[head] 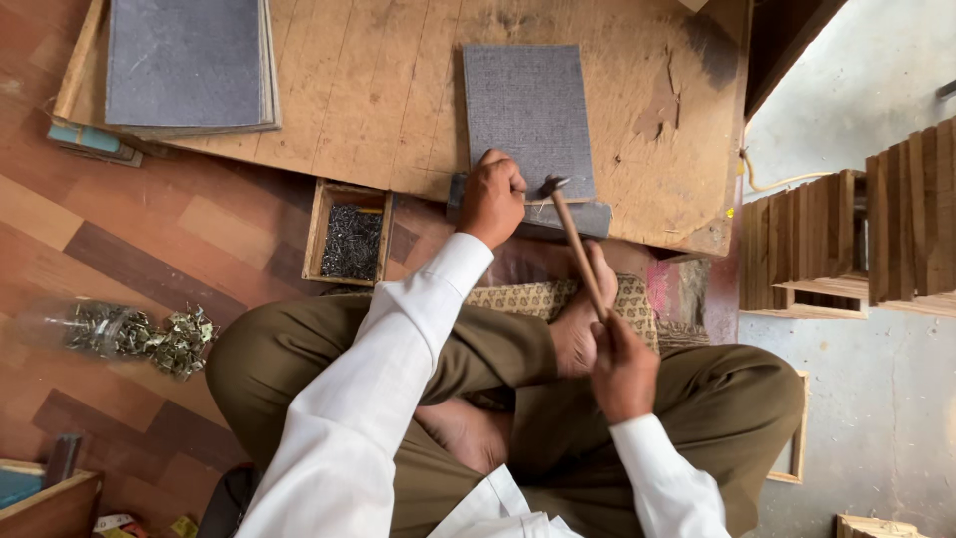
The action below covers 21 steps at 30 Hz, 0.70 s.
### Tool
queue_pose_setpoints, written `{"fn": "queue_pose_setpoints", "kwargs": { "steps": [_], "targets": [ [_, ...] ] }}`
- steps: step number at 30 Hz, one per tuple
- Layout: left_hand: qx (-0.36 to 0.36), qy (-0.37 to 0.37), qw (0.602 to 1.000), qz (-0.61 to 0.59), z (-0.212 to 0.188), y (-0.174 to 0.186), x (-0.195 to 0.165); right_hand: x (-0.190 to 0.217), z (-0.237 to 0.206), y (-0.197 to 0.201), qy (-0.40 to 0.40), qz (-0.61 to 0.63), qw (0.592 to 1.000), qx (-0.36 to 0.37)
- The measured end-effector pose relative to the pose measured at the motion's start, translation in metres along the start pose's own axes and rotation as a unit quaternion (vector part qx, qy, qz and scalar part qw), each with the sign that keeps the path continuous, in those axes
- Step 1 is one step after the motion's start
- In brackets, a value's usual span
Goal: The person sits on the floor and assembles picture frames by attaching grey fabric-covered boards to wooden frames using a hammer and nails. They repeatedly pick up nails, position them, and hammer them into the frame edges, then place completed frames aside.
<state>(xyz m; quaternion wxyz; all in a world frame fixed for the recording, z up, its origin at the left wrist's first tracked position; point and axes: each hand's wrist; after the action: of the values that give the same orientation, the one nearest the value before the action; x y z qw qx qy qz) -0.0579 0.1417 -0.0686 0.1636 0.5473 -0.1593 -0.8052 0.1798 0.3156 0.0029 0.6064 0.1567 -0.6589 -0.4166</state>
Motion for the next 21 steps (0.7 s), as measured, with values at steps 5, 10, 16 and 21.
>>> {"fn": "queue_pose_setpoints", "kwargs": {
  "steps": [5,10,16,21],
  "targets": [
    [-0.015,-0.024,1.000,-0.003,-0.002,0.001,-0.001,-0.002,-0.005,0.004,0.111,0.117,0.979,-0.121],
    [0.017,-0.026,0.999,0.022,0.000,0.010,-0.013,-0.016,0.006,0.000,0.027,0.001,0.999,-0.019],
    [0.021,-0.120,0.991,0.060,-0.027,0.018,-0.036,-0.047,0.000,0.007,-0.187,0.340,0.921,0.032],
    [0.047,-0.213,0.959,0.181,-0.040,0.029,-0.052,-0.065,0.009,0.003,-0.318,0.486,0.811,0.077]
  ]
}}
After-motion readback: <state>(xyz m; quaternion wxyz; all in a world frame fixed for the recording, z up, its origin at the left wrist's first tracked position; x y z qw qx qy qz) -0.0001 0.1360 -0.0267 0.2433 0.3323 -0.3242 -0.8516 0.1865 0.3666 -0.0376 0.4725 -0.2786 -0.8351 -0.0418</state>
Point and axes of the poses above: each hand's wrist, its own z-axis towards the middle knuckle, its own y-axis out of the back of the hand, x = y × z, and after that the axes turned 2 degrees about -y, right-handed
